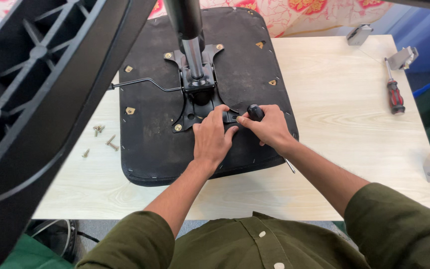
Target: The person attaches the seat cushion to the chair base using a screwdriver and multiple screws. They pick up screws from the table, position them into the holes on the underside of the seat, and tighten them to secure the seat to the metal base.
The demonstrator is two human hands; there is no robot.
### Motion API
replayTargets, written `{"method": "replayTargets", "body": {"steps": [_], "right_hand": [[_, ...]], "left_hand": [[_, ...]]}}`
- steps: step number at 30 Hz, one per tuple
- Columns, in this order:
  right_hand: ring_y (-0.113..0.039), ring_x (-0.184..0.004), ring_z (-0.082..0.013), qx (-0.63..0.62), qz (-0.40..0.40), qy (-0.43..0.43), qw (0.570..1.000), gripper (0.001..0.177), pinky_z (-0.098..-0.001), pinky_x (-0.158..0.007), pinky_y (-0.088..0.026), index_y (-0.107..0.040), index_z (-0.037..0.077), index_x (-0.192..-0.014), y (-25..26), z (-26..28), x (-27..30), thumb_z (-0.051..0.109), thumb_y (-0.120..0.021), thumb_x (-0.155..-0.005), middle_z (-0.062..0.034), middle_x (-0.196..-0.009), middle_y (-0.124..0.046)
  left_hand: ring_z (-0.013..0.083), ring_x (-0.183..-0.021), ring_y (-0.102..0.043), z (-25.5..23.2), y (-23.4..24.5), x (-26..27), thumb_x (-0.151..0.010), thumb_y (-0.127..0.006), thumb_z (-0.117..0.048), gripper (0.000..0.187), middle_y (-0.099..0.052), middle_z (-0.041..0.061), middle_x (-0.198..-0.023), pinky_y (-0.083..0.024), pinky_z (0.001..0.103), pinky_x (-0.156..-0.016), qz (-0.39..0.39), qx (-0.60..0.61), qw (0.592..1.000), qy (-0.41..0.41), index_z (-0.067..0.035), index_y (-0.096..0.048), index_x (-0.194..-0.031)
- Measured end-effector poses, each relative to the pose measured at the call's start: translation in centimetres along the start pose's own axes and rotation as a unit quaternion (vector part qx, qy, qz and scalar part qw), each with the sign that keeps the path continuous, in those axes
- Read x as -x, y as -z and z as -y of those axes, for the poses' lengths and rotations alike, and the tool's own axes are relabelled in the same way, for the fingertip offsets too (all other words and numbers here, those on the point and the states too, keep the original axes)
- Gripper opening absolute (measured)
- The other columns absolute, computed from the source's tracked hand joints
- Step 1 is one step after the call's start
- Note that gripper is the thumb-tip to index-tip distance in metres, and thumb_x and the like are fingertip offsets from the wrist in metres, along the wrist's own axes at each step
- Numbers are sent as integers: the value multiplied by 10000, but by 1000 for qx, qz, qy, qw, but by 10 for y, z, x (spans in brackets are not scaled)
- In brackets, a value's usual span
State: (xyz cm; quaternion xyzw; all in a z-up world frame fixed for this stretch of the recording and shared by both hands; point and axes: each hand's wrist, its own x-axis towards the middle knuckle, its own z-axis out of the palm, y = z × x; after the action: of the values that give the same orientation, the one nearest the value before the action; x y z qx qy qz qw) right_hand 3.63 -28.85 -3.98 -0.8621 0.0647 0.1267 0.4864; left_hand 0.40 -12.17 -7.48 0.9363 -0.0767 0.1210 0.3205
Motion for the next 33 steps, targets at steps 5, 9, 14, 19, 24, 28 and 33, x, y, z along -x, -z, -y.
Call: {"method": "replayTargets", "body": {"steps": [5,9,14,19,24,28,33], "right_hand": [[-615,-502,-111,-2,5,-23,1000,225,-279,-369,-495,-795,54,-847,-4,2,-6,278,-793,-823,-30,-657,-676],[-636,-505,-125,35,-4,-49,998,248,-289,-380,-506,-793,61,-865,-8,7,-14,303,-812,-812,-34,-669,-689],[-622,-475,-133,28,0,-37,999,289,-284,-378,-500,-764,58,-852,-8,3,-18,342,-810,-824,-33,-653,-664],[-518,-425,-99,-106,33,-35,993,285,-272,-351,-445,-710,40,-852,4,-13,-15,313,-791,-853,-18,-642,-575],[-502,-414,-87,-126,53,-36,990,246,-256,-351,-442,-687,56,-867,10,-20,-14,288,-770,-860,-13,-635,-563],[-500,-422,-83,-130,54,-32,990,239,-256,-347,-443,-695,52,-871,10,-21,-13,278,-772,-858,-13,-640,-559],[-508,-425,-79,-133,60,-18,989,219,-251,-346,-447,-710,47,-891,11,-22,-13,256,-765,-857,-12,-653,-568]], "left_hand": [[243,-915,-658,3,5,-4,-795,-834,-226,547,-654,61,-983,-419,422,-763,-12,46,999,12,-100,-554,-1248],[215,-834,-630,6,3,-2,-789,-780,-144,490,-566,26,-818,-428,405,-767,-13,90,995,37,-114,-578,-1235],[223,-901,-587,12,2,-3,-936,-558,-16,305,-548,63,-915,-478,375,-859,-84,171,982,11,-69,-598,-1233],[207,-909,-625,-3,-1,-16,-1037,-473,-12,248,-599,89,-982,-512,352,-808,-111,262,958,32,-39,-658,-1200],[174,-943,-738,-15,1,-32,-973,-630,-99,208,-759,67,-989,-554,313,-858,-87,330,939,40,-30,-712,-1152],[147,-947,-759,-17,3,-33,-919,-737,-183,182,-773,38,-960,-580,304,-853,-68,314,942,96,-65,-747,-1057],[236,-900,-635,-15,3,-32,-797,-831,-216,158,-778,38,-869,-505,367,-824,-135,141,981,12,-108,-818,-912]]}}
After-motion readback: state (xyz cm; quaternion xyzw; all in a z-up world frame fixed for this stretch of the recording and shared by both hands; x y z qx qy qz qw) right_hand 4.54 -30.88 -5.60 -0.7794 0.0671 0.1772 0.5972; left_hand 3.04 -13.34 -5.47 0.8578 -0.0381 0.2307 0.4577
